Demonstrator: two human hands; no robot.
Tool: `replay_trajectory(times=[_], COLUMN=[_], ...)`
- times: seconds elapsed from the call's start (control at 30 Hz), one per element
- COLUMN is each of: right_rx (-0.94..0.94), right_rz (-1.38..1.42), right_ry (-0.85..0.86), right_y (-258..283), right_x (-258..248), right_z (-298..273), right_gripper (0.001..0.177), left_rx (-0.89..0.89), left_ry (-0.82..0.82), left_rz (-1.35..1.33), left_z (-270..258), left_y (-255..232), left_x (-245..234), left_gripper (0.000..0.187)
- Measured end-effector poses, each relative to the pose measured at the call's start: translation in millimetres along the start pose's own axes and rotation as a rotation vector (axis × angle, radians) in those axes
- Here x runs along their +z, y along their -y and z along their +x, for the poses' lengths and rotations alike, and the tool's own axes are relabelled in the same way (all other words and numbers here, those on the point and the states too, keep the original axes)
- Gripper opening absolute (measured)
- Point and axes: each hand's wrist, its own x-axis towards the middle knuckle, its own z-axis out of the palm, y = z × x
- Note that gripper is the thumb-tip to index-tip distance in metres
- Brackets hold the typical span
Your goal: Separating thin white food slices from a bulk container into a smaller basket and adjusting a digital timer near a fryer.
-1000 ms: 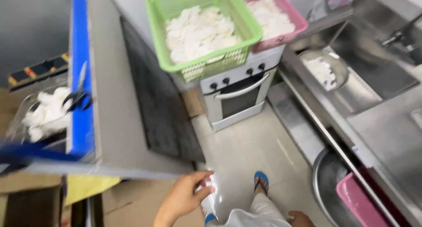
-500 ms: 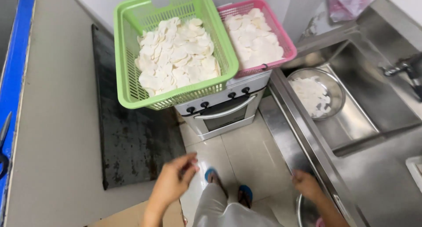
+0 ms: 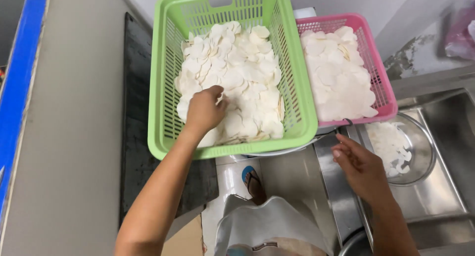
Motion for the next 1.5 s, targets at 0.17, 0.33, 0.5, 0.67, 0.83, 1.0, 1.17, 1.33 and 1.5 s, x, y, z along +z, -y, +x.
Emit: replay_trajectory(times=[0.17,0.33,0.5,0.67,0.83,1.0,1.17,1.33,1.5], right_rx=[0.137,0.055,0.032,0.051,-0.016,-0.236,-0.313,-0.211,-0.157], right_rz=[-0.042,-0.122,-0.164,-0.152,-0.136,0.077,0.345,0.520,0.508], right_ry=[0.019,0.014,0.082,0.160,0.291,0.355,0.538,0.546,0.619], right_y=[11,-8,-12,12,28,75,101,85,92], right_x=[-8,-24,-38,-44,-51,-21,60,104,93], right_z=[17,47,88,122,145,165,185,201,200], right_gripper=[0.052,0.048,0.048,0.049,0.052,0.044,0.062,0.043,0.032], left_rx=[0.049,-0.023,0.039,0.079,-0.224,-0.412,-0.370,-0.416,-0.388], left_ry=[0.218,0.321,0.239,0.245,-0.045,-0.093,-0.155,-0.214,-0.244], left_rz=[0.281,0.383,0.549,0.618,-0.121,-1.214,-1.469,-1.611,-1.550], left_z=[61,84,92,110,106,61,27,8,-3], left_y=[-15,-5,6,15,-11,-91,-137,-121,-135], left_x=[58,79,83,94,19,-23,-12,5,-8], left_gripper=[0.050,0.073,0.072,0.048,0.040,0.021,0.026,0.021,0.038])
